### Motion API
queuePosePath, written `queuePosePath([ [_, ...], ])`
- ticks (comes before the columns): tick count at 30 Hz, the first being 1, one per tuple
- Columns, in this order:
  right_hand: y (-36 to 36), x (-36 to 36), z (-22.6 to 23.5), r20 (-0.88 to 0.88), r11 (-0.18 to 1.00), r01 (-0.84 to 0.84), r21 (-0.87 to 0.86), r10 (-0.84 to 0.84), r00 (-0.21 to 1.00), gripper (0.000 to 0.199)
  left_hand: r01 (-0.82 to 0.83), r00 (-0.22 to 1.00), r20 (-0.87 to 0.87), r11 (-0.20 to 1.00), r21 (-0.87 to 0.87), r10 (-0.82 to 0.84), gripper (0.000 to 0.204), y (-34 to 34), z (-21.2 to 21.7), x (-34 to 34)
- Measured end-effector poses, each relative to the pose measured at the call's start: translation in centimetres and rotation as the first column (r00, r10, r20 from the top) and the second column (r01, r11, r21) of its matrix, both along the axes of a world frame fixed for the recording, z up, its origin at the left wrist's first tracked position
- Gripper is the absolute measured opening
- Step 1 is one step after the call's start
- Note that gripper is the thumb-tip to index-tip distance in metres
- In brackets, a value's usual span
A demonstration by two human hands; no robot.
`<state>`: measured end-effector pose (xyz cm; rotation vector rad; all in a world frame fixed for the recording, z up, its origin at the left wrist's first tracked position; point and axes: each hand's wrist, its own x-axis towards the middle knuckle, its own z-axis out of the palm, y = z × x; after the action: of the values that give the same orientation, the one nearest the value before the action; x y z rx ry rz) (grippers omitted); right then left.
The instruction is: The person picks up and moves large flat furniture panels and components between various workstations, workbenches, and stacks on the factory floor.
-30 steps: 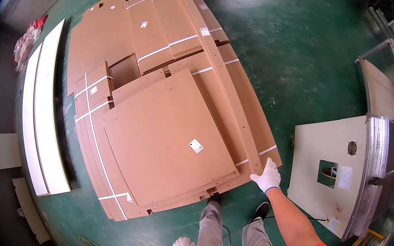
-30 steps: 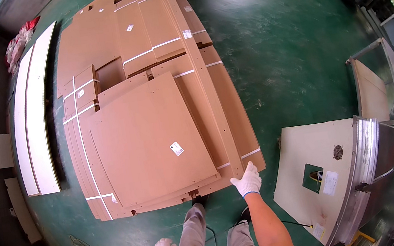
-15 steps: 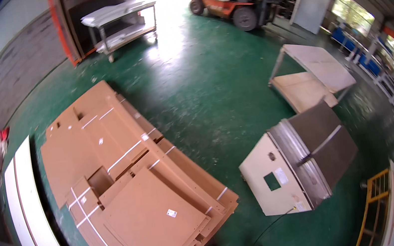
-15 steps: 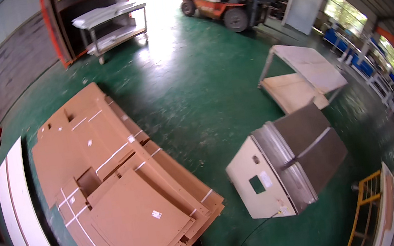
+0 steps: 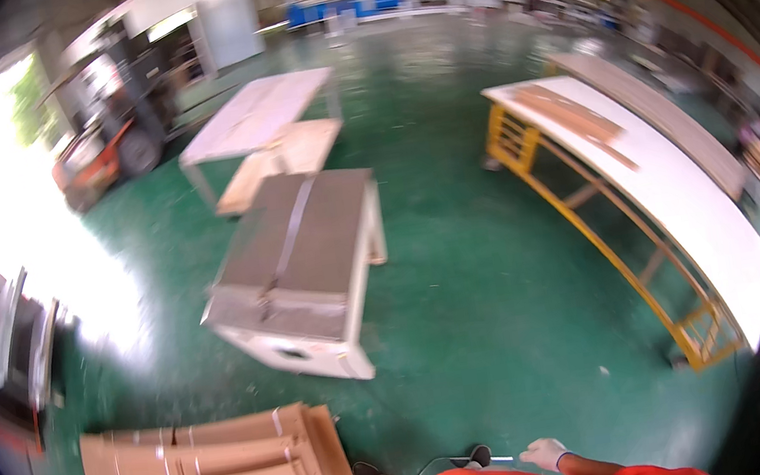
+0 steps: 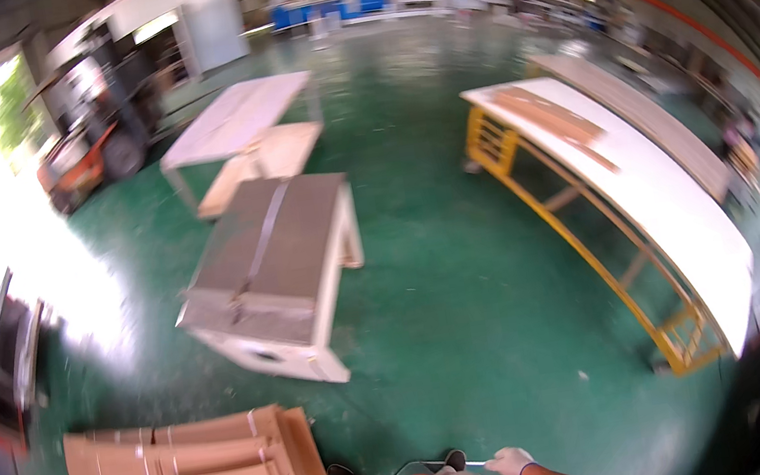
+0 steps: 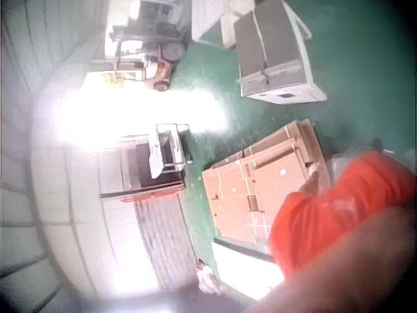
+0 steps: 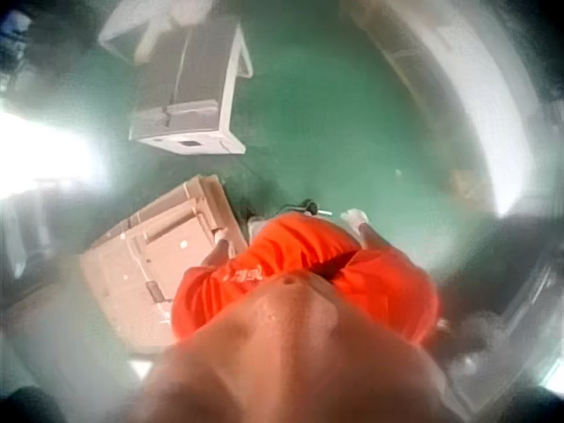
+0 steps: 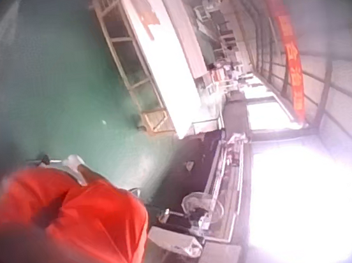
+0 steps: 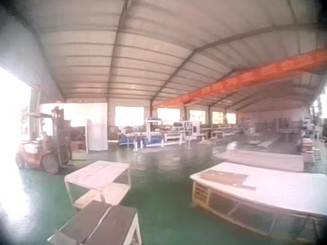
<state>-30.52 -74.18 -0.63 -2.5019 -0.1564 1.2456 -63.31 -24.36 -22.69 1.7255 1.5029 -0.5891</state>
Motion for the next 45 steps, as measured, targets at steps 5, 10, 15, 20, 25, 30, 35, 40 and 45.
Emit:
queuePosePath([
  [5, -19.5, -6.2, -3.0, 0.19, 0.777, 0.553, -0.3, -0.52, 0.833, 0.054, -0.097, 0.875, 0.414, 0.93, -0.355, 0.249, 0.017, -1.9, 3.7, 21.2],
  [10, -26.6, -11.6, -2.3, 0.204, 0.381, 0.849, -0.367, -0.857, 0.473, 0.042, 0.365, 0.742, 0.664, 0.887, -0.284, -0.092, 0.022, -16.4, 14.0, 42.0],
  [15, -20.8, -13.6, -10.3, 0.036, 0.33, 0.878, -0.347, -0.931, 0.364, 0.055, 0.702, 0.546, 0.707, 0.706, -0.094, -0.449, 0.027, -25.2, 17.7, 52.1],
  [20, -15.5, -7.3, -12.4, -0.176, 0.645, 0.744, -0.174, -0.764, 0.621, 0.054, 0.804, 0.55, 0.528, 0.583, -0.122, -0.648, 0.034, -27.0, 13.8, 55.9],
  [25, -17.6, 1.8, -13.9, -0.108, 0.845, 0.527, -0.086, -0.534, 0.838, 0.054, 0.983, -0.158, 0.194, -0.136, 0.125, -0.968, 0.051, -18.5, 7.1, 61.3],
  [30, -21.7, 16.2, -8.9, 0.024, 0.238, 0.971, 0.007, -0.971, 0.238, 0.05, 0.996, 0.066, -0.097, 0.06, 0.068, -0.993, 0.049, -13.3, 8.3, 67.6],
  [35, -23.9, 27.4, -5.1, 0.013, -0.028, 0.926, 0.378, -0.999, -0.035, 0.052, 0.767, 0.626, 0.12, 0.636, 0.081, -0.77, 0.041, -14.4, 6.5, 76.6],
  [40, -25.3, 34.4, -5.5, 0.113, 0.377, 0.888, 0.262, -0.926, 0.36, 0.054, 0.603, 0.707, 0.497, 0.797, -0.049, -0.504, 0.03, -23.4, 6.2, 87.8],
  [45, -31.0, 37.6, -11.4, -0.006, 0.668, 0.736, -0.106, -0.741, 0.672, 0.048, 0.684, 0.663, 0.481, 0.725, -0.078, -0.574, 0.031, -33.5, 9.0, 93.6],
])
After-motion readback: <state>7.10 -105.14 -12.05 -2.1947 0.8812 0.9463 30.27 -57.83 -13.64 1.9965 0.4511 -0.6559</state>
